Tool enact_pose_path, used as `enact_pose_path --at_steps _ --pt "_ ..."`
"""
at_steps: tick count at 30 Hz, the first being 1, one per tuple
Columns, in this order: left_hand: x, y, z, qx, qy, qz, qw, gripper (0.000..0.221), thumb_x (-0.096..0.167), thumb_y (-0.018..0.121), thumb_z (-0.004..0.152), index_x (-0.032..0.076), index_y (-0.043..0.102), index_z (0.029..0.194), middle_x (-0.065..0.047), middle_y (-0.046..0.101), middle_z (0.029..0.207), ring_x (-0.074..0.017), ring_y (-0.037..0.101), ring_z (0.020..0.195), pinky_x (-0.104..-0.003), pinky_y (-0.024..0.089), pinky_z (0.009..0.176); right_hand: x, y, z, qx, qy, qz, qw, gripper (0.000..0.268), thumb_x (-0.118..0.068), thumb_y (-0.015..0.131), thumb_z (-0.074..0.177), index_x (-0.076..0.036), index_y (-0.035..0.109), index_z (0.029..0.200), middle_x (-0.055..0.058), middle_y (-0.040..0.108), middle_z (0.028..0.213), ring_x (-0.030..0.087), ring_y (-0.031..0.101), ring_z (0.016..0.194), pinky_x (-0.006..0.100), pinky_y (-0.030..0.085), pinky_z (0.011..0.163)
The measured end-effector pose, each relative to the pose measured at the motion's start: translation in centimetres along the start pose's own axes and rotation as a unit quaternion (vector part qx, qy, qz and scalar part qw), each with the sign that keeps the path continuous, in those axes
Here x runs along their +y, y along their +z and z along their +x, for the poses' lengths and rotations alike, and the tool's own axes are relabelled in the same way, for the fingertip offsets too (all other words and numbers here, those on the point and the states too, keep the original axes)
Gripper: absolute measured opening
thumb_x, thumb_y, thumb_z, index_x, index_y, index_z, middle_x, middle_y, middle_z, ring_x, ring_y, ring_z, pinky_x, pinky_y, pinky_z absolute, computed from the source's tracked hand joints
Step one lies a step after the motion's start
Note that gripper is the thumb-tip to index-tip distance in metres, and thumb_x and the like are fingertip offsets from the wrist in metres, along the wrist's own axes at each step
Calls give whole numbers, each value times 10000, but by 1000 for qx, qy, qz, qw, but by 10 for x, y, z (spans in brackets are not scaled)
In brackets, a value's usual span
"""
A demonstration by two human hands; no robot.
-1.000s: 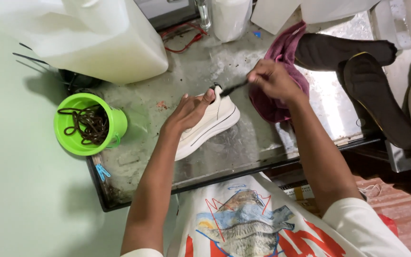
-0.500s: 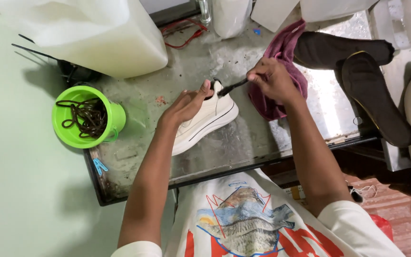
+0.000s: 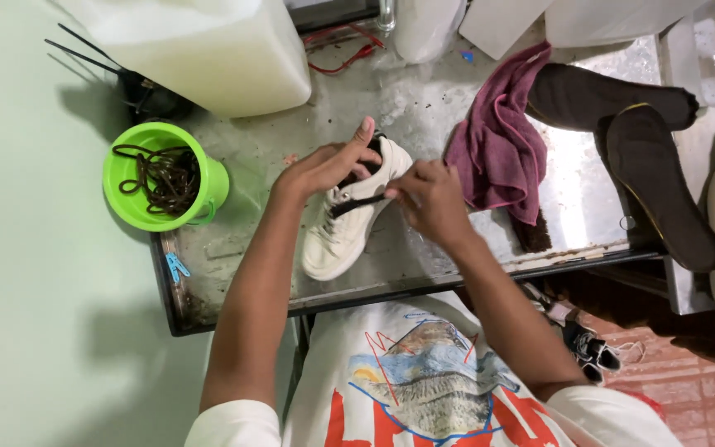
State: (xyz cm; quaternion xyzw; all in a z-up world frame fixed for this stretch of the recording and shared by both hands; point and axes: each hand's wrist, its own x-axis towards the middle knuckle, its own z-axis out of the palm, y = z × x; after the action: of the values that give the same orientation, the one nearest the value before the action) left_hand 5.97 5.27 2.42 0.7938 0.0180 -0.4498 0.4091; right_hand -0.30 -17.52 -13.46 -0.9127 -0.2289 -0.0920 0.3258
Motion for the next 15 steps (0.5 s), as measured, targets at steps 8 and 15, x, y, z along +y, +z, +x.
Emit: enact_pose_path --at_steps 8,15 --pt "-23 4 20 43 37 28 998 1160 950 76 849 182 666 1488 -146 766 1323 -410 590 1410 -577 371 1246 73 -11 -10 87 17 -12 996 23 -244 845 981 -255 844 1001 2 689 884 289 667 826 382 510 786" --pt "-24 4 20 41 29 33 998 1130 942 81 850 217 678 1478 -145 759 1343 -422 579 1422 -553 372 1252 99 11 -16 94 41 0 995 64 -236 806 1039 -213 842 991 47 671 879 333 648 830 410 499 789"
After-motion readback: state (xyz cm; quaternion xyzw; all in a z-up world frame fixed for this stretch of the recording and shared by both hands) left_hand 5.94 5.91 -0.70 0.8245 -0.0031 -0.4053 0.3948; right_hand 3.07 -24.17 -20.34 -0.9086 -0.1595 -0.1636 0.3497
